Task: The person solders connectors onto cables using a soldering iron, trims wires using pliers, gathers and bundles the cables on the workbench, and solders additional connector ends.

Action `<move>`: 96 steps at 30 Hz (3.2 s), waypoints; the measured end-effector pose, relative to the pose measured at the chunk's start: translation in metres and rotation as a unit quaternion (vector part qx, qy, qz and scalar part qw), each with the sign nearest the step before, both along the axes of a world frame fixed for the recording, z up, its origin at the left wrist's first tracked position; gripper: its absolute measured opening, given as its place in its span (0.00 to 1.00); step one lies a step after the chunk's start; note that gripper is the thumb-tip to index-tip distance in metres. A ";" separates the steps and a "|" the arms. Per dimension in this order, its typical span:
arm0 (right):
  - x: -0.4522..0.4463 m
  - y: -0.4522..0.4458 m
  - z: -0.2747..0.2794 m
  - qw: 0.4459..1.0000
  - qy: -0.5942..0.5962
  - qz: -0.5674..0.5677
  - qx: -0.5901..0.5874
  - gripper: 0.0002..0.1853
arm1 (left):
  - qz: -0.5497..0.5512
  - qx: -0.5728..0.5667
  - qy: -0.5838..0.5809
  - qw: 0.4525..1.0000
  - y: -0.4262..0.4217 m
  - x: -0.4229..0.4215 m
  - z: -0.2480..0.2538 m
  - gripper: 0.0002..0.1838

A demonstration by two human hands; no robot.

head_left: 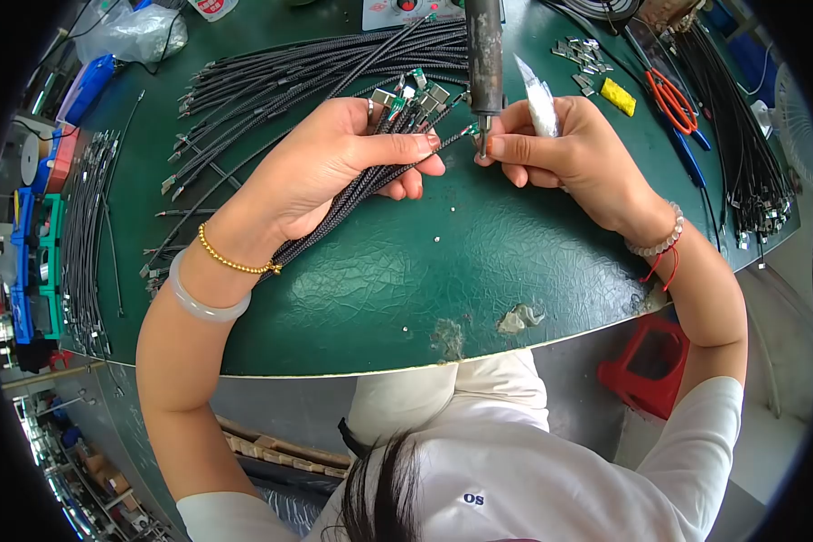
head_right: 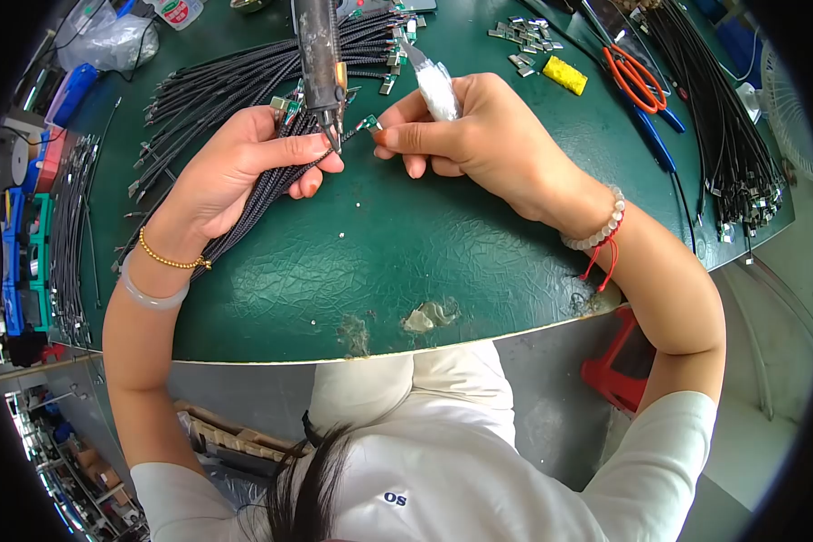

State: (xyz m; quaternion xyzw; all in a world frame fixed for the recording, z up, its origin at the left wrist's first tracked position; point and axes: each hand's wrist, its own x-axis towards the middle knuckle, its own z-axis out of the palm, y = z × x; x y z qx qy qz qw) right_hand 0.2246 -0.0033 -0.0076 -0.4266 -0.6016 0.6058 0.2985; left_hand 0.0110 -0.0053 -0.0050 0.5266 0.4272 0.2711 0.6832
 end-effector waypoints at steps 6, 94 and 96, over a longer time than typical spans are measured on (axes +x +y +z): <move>-0.003 -0.002 -0.005 0.998 0.061 -0.022 0.022 0.09 | 0.019 0.013 0.007 1.000 -0.006 0.000 0.001 0.10; -0.004 -0.012 -0.004 0.998 0.013 0.016 0.067 0.10 | 0.040 0.046 0.015 0.998 -0.012 -0.004 -0.002 0.10; -0.004 -0.012 -0.006 0.996 0.014 0.008 0.086 0.11 | 0.028 0.043 0.018 0.999 -0.011 -0.004 -0.001 0.10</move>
